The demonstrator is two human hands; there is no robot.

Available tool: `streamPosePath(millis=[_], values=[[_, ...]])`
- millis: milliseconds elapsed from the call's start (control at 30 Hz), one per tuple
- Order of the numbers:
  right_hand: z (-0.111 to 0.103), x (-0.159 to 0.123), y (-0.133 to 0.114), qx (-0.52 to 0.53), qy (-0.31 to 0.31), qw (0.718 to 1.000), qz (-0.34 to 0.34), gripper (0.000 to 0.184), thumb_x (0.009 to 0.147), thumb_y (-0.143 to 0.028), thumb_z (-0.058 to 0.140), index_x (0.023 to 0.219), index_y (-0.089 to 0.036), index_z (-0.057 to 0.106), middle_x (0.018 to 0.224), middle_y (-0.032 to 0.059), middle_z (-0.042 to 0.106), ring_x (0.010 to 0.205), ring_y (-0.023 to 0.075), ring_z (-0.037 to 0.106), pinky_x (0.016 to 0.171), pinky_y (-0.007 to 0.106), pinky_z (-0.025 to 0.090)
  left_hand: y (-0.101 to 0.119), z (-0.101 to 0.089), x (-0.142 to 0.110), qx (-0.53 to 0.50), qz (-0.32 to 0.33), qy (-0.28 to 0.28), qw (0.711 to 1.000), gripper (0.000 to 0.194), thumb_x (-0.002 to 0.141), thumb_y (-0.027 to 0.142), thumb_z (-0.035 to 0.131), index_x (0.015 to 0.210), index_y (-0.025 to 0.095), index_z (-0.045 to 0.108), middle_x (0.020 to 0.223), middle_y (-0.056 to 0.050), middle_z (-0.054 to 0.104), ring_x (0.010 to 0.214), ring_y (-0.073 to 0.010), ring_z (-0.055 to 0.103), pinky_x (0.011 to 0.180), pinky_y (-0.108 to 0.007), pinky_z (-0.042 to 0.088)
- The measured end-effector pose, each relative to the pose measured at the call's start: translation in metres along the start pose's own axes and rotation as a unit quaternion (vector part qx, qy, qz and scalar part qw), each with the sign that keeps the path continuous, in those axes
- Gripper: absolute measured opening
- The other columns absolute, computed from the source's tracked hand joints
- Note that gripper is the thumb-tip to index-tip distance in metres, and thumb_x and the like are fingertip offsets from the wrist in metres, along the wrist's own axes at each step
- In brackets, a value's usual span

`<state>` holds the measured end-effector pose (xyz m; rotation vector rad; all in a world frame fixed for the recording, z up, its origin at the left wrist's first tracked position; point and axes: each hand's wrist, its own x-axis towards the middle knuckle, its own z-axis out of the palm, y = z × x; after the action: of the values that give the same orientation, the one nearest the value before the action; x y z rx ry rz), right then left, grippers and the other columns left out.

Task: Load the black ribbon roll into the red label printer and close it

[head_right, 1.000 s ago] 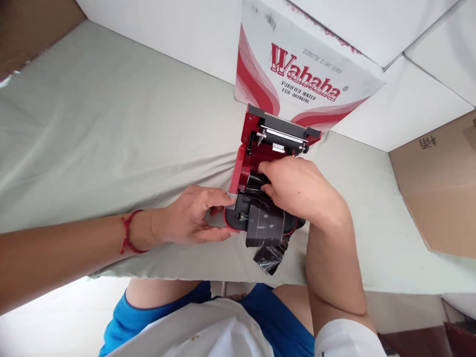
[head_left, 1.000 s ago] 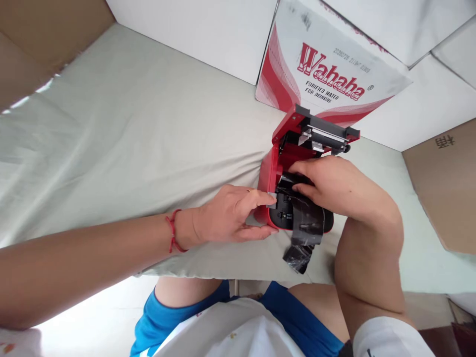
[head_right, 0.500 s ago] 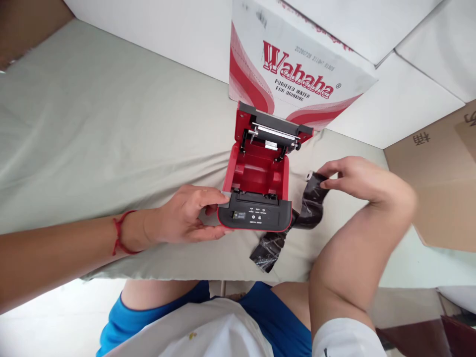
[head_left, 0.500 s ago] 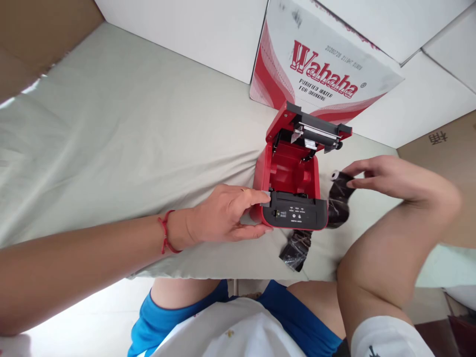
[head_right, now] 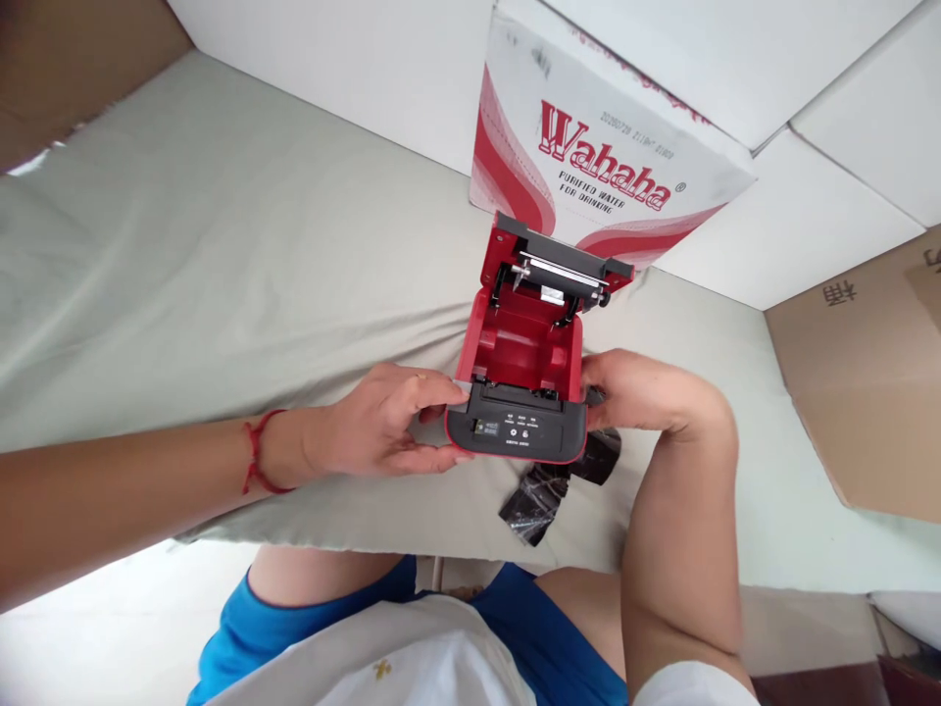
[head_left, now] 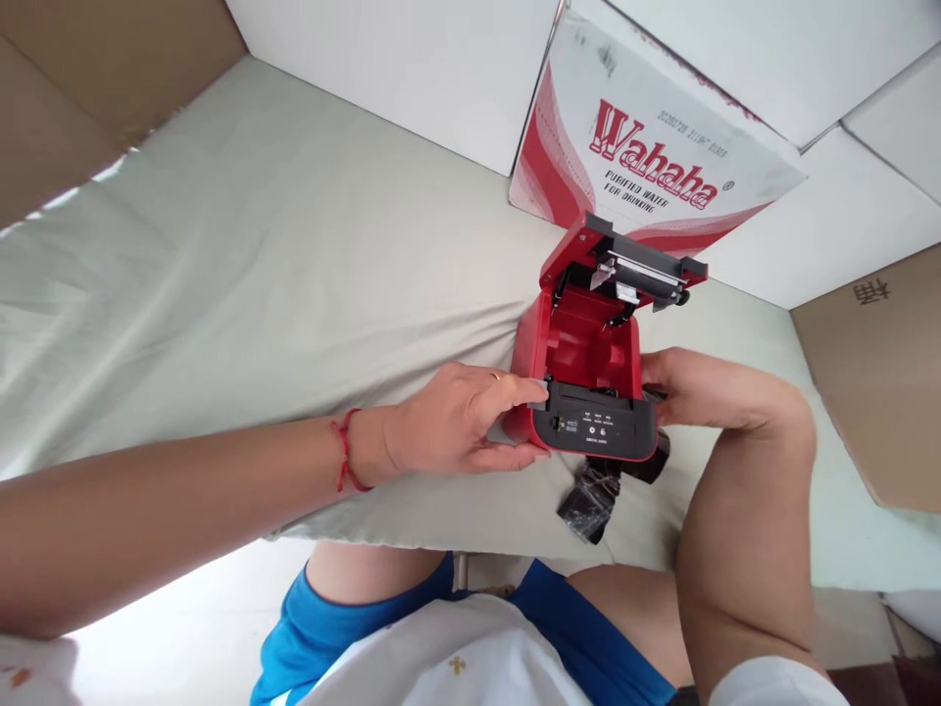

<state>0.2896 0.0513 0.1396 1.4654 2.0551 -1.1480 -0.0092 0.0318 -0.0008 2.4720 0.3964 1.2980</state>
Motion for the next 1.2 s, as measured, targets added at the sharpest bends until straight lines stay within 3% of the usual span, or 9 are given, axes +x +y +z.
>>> streamPosePath(millis=[167,300,400,533,700,800,1000,1100,1200], values=[[0.054,-0.004,0.004,0.028,0.088,0.996,-0.006,0.027,0.087,-0.041,0.072,0.109,-0.027,0.078,0.121,0.0063,0.08,0.104,0.027,0.073,0.087,0.035,0.061,0.001,-0.001,0.0,0.013,0.0,-0.008,1.0,0.042,0.109,0.052,0.063,0.135,0.023,0.047,0.095,-0.002,0.082,0.065,-0.0155,0.073,0.062,-0.027,0.052],[0.086,-0.027,0.018,-0.028,0.174,0.982,0.063,0.034,0.091,-0.036,0.07,0.124,-0.029,0.072,0.135,0.0107,0.069,0.11,0.0283,0.069,0.086,0.04,0.06,0.001,-0.001,0.001,0.018,0.0,-0.006,1.0,0.041,0.109,0.051,0.062,0.136,0.023,0.046,0.096,-0.003,0.082,0.066,-0.0156,0.073,0.062,-0.027,0.051],[0.099,-0.037,0.021,-0.067,0.185,0.973,0.124,0.033,0.095,-0.035,0.066,0.127,-0.027,0.068,0.133,0.0127,0.066,0.105,0.0278,0.069,0.084,0.041,0.058,0.002,0.0,0.002,0.022,0.002,-0.002,1.0,0.041,0.11,0.051,0.061,0.135,0.022,0.046,0.097,-0.003,0.082,0.064,-0.0152,0.072,0.061,-0.026,0.05],[0.107,-0.041,0.013,-0.059,0.207,0.969,0.118,0.043,0.097,-0.032,0.062,0.14,-0.027,0.061,0.142,0.0132,0.062,0.111,0.0285,0.071,0.086,0.041,0.058,0.002,-0.001,0.003,0.025,0.0,-0.007,1.0,0.039,0.111,0.051,0.059,0.134,0.022,0.047,0.096,-0.002,0.082,0.063,-0.0146,0.071,0.059,-0.026,0.048],[0.113,-0.044,0.011,-0.111,0.245,0.942,0.203,0.031,0.1,-0.039,0.058,0.125,-0.025,0.07,0.107,0.0088,0.069,0.082,0.0269,0.072,0.07,0.039,0.053,0.001,-0.001,0.001,0.036,-0.004,-0.014,0.999,0.041,0.113,0.057,0.053,0.135,0.022,0.048,0.095,-0.003,0.082,0.064,-0.0163,0.072,0.062,-0.028,0.049],[0.114,-0.051,0.007,-0.103,0.244,0.947,0.183,0.028,0.099,-0.039,0.059,0.117,-0.025,0.074,0.102,0.0093,0.069,0.079,0.0275,0.072,0.067,0.04,0.056,0.001,-0.001,0.0,0.033,-0.017,-0.031,0.999,0.041,0.113,0.057,0.051,0.135,0.022,0.049,0.091,-0.002,0.081,0.066,-0.0173,0.073,0.063,-0.028,0.049],[0.088,-0.108,-0.026,0.005,0.182,0.983,-0.028,0.023,0.1,-0.044,0.068,0.12,-0.038,0.077,0.124,0.0052,0.079,0.105,0.0285,0.079,0.086,0.041,0.067,0.003,-0.001,0.002,0.033,-0.004,-0.01,0.999,0.041,0.114,0.055,0.051,0.135,0.021,0.049,0.09,-0.003,0.08,0.07,-0.0183,0.074,0.063,-0.028,0.049],[0.063,-0.119,-0.043,0.003,0.239,0.97,-0.035,0.025,0.098,-0.047,0.073,0.122,-0.042,0.076,0.111,0.0013,0.082,0.087,0.0254,0.078,0.071,0.037,0.064,0.002,-0.001,0.001,0.033,-0.011,-0.006,0.999,0.044,0.113,0.056,0.053,0.138,0.021,0.049,0.102,-0.006,0.083,0.073,-0.0185,0.076,0.064,-0.028,0.05],[0.039,-0.096,-0.056,-0.018,0.292,0.956,0.002,0.029,0.102,-0.052,0.066,0.125,-0.037,0.075,0.105,0.002,0.08,0.072,0.021,0.069,0.062,0.035,0.056,0.002,-0.001,-0.001,0.038,-0.024,-0.011,0.999,0.049,0.112,0.059,0.053,0.141,0.021,0.047,0.1,-0.005,0.082,0.069,-0.018,0.074,0.063,-0.029,0.049]])
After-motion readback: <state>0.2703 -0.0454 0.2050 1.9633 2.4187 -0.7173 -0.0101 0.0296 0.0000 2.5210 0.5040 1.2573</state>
